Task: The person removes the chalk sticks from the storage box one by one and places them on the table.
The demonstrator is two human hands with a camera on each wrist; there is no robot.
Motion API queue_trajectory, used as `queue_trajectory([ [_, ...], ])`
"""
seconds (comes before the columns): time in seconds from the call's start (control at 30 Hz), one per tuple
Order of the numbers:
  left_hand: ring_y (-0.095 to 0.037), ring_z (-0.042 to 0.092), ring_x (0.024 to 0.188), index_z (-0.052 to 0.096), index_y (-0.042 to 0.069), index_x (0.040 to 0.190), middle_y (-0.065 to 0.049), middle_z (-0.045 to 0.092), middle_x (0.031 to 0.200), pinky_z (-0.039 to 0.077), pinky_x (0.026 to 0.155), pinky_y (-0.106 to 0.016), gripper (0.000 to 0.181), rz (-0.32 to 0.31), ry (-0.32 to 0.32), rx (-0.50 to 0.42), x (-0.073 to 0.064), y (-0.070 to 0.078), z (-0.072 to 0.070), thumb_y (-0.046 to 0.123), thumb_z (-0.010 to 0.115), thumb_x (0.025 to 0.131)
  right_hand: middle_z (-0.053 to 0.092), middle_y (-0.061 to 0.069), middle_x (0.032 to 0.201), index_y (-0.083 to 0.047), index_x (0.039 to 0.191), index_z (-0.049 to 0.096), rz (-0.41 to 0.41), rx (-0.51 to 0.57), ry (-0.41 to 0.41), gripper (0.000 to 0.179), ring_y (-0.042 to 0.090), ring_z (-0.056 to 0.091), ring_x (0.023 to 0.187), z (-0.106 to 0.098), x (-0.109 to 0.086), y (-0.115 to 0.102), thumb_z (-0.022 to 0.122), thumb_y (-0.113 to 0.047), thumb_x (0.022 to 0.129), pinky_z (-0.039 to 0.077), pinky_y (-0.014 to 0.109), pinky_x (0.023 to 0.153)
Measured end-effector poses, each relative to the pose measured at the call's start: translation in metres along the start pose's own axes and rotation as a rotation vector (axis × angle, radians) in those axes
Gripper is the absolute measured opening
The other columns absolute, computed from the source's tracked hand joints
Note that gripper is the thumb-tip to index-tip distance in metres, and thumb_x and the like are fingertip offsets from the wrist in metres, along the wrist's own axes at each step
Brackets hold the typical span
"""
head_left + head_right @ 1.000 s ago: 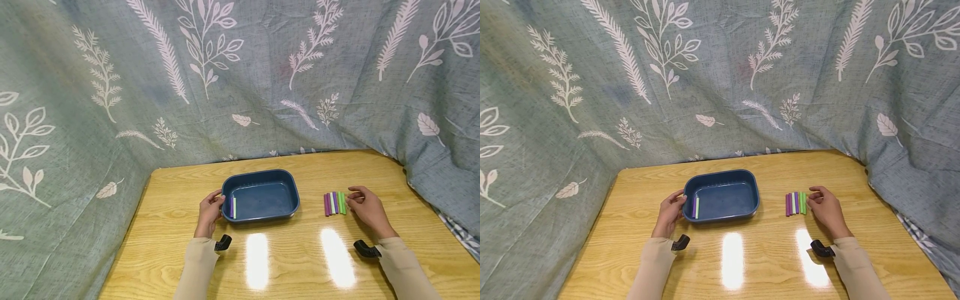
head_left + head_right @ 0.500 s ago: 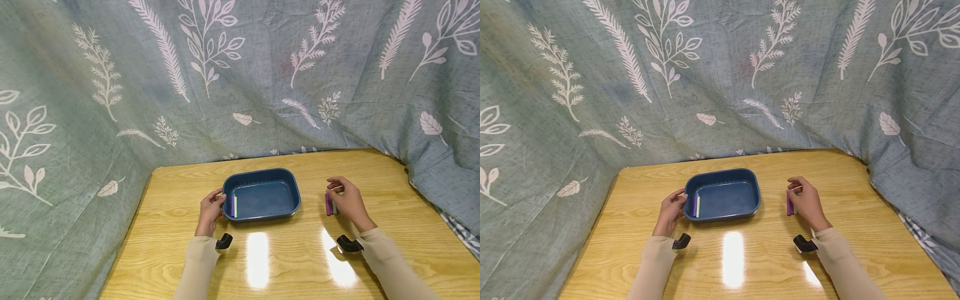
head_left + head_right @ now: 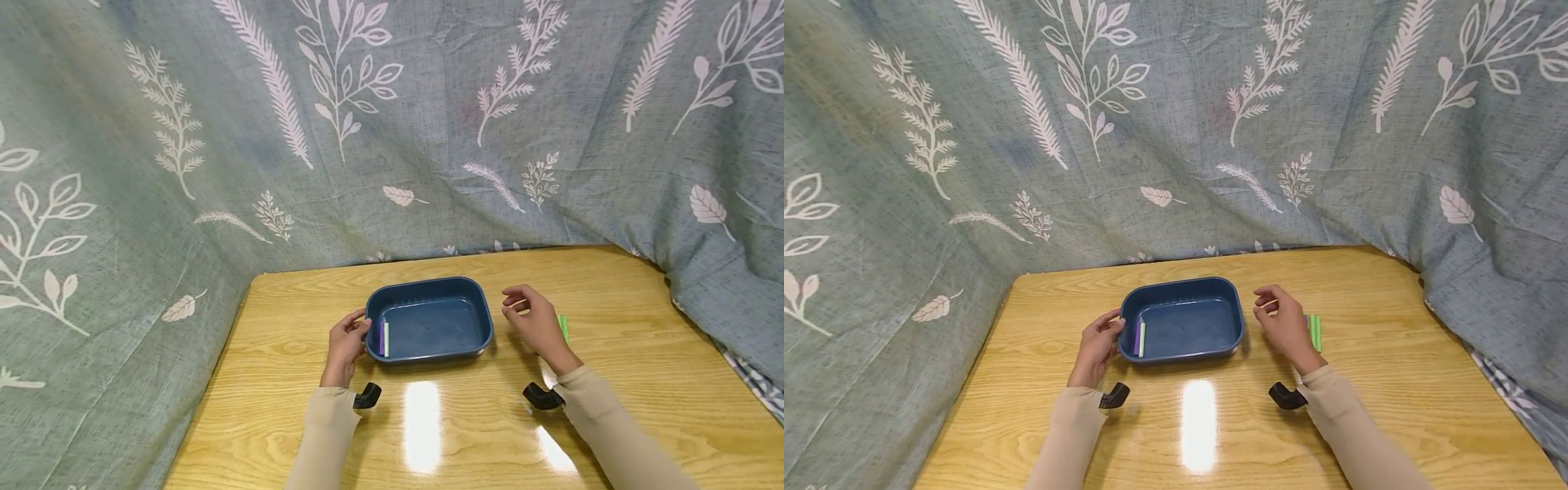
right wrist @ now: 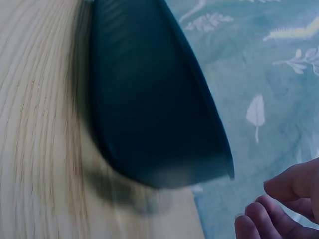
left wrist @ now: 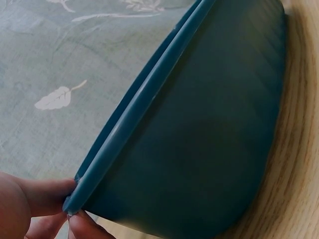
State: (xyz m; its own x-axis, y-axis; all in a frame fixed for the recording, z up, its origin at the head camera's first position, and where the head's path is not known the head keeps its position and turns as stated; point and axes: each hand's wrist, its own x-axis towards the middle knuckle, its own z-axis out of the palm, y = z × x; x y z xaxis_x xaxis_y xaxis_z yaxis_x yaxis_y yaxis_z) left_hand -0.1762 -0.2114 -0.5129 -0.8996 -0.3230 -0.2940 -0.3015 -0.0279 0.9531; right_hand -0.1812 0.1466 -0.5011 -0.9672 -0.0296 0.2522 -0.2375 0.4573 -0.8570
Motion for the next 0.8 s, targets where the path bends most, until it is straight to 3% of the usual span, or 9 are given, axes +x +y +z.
queue_trajectory([
  [0.3, -0.013, 0.06, 0.073, 0.069, 0.006, 0.137, -0.003, 0.06, 0.098, 0.047, 0.052, -0.021, 0.033, -0.008, 0.003, 0.024, 0.0, 0.0, -0.001, 0.01, 0.067, 0.104, 0.069, 0.02, 0.105, 0.005, 0.124, 0.067, -0.006, 0.069, -0.031, 0.026, 0.032, 0.068, 0.093, 0.025, 0.007, -0.018, 0.066, 0.006, 0.099, 0.055, 0.021, 0.075],
  [0.8, -0.011, 0.055, 0.064, 0.068, 0.004, 0.136, -0.002, 0.059, 0.094, 0.046, 0.052, -0.021, 0.032, 0.011, -0.011, -0.002, -0.001, -0.002, -0.003, 0.009, 0.067, 0.104, 0.069, 0.014, 0.106, -0.001, 0.123, 0.068, -0.066, 0.087, -0.128, 0.025, 0.028, 0.068, 0.092, 0.065, 0.008, -0.035, 0.069, 0.005, 0.099, 0.057, 0.04, 0.08],
])
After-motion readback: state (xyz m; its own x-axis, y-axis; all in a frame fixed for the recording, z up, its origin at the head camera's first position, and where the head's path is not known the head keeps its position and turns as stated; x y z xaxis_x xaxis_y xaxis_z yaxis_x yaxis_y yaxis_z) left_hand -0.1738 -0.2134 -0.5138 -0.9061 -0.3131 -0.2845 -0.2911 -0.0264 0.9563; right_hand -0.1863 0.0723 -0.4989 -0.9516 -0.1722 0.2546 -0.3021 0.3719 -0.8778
